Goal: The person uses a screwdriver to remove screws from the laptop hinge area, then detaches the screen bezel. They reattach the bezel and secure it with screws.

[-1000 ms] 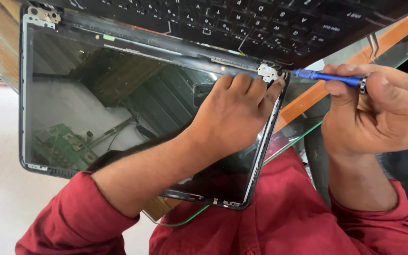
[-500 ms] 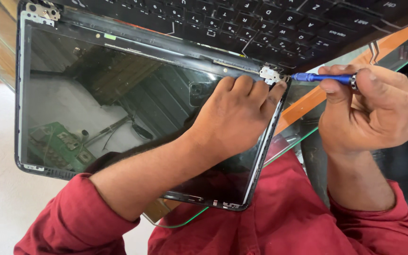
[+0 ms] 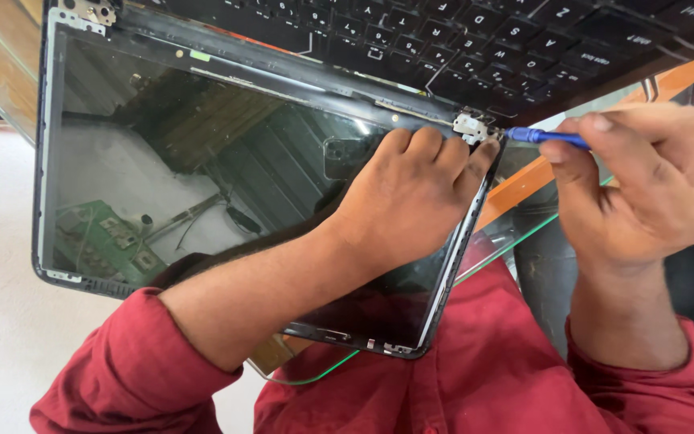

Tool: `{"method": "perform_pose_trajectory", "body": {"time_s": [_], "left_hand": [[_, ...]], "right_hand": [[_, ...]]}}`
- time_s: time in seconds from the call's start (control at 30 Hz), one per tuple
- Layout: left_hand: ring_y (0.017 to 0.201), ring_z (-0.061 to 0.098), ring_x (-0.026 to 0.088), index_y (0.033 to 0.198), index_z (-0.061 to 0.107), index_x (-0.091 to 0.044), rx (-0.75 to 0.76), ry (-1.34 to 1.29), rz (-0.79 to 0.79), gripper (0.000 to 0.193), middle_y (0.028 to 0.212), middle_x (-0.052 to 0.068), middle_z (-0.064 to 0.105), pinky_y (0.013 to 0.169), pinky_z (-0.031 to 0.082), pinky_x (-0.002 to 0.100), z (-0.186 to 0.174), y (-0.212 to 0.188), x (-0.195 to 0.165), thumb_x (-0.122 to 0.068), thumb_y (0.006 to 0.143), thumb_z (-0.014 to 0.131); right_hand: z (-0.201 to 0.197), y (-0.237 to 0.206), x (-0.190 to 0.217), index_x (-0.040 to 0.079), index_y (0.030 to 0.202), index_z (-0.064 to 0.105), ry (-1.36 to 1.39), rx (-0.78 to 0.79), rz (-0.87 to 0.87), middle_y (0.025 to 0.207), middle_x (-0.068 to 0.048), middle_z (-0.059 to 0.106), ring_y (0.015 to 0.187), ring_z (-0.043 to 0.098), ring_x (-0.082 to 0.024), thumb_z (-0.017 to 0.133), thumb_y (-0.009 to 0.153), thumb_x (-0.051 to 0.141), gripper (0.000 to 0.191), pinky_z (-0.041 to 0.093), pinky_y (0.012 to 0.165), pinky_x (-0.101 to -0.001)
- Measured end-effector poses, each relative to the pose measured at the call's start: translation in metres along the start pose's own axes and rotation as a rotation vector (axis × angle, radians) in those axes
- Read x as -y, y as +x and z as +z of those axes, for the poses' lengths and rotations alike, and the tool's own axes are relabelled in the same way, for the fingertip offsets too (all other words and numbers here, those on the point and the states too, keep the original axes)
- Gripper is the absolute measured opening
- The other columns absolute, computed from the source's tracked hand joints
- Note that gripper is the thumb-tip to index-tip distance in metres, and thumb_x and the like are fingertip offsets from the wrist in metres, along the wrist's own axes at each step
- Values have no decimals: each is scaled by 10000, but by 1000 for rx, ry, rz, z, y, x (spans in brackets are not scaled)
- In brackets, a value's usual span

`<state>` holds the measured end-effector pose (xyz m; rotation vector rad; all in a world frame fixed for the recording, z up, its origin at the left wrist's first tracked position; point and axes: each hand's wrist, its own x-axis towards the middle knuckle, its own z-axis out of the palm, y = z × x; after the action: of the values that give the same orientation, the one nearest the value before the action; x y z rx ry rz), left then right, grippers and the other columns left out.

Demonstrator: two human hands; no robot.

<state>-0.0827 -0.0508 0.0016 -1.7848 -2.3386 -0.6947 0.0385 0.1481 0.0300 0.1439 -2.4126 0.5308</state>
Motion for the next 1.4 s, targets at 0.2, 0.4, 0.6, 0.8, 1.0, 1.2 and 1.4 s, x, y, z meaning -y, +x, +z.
{"method": "perform_pose_trajectory", "body": {"time_s": [0.2,0.4,0.6,0.8,1.0,1.2,1.4], "left_hand": [[914,583,234,1347,638,-15,-24,-25,-3,475,1002,59,640,833,483,377,1,1,-1,-241,932,589],[902,589,232,1352,636,-19,13,-7,-1,472,969,50,633,802,480,379,-1,2,-1,-220,929,583],[879,581,220,1372,635,-14,34,0,14,484,940,43,621,778,473,374,-2,2,-1,-213,935,579],[870,576,218,1357,648,-15,25,8,13,474,928,39,616,769,469,370,-1,1,-1,-218,935,576],[897,577,216,1358,652,-19,-5,7,0,452,954,31,621,777,467,363,0,-1,-2,-197,949,579],[901,575,219,1342,662,-21,-27,5,-3,464,959,37,626,793,468,363,0,0,-2,-221,929,597],[906,579,235,1321,668,-7,-18,-50,-18,496,963,52,632,801,473,377,0,0,-2,-282,911,616]], "right_hand": [[1,1,14,-11,1391,660,-111,-8,92,1165,-115,697,847,663,-251,804,1062,-80,365,507,722,-297],[3,-1,18,14,1366,725,-94,-46,176,1114,-123,610,833,553,-226,843,1042,-16,346,422,709,-281],[4,7,32,9,1340,715,-47,7,168,1159,-122,653,910,567,-203,756,1075,-76,282,437,743,-266],[8,14,37,-7,1240,724,-132,-17,177,996,-128,595,860,546,-238,842,972,-44,296,443,721,-291],[8,9,37,29,1343,682,-120,-5,213,1117,-159,656,969,712,-223,823,1045,-71,345,584,829,-275],[11,7,35,-24,1438,539,-8,-4,188,1222,-182,652,1065,729,-250,644,1113,-150,364,589,913,-269],[10,8,28,-60,1382,556,136,-12,230,1123,-213,733,1044,783,-263,653,1108,-136,301,619,910,-268]]}}
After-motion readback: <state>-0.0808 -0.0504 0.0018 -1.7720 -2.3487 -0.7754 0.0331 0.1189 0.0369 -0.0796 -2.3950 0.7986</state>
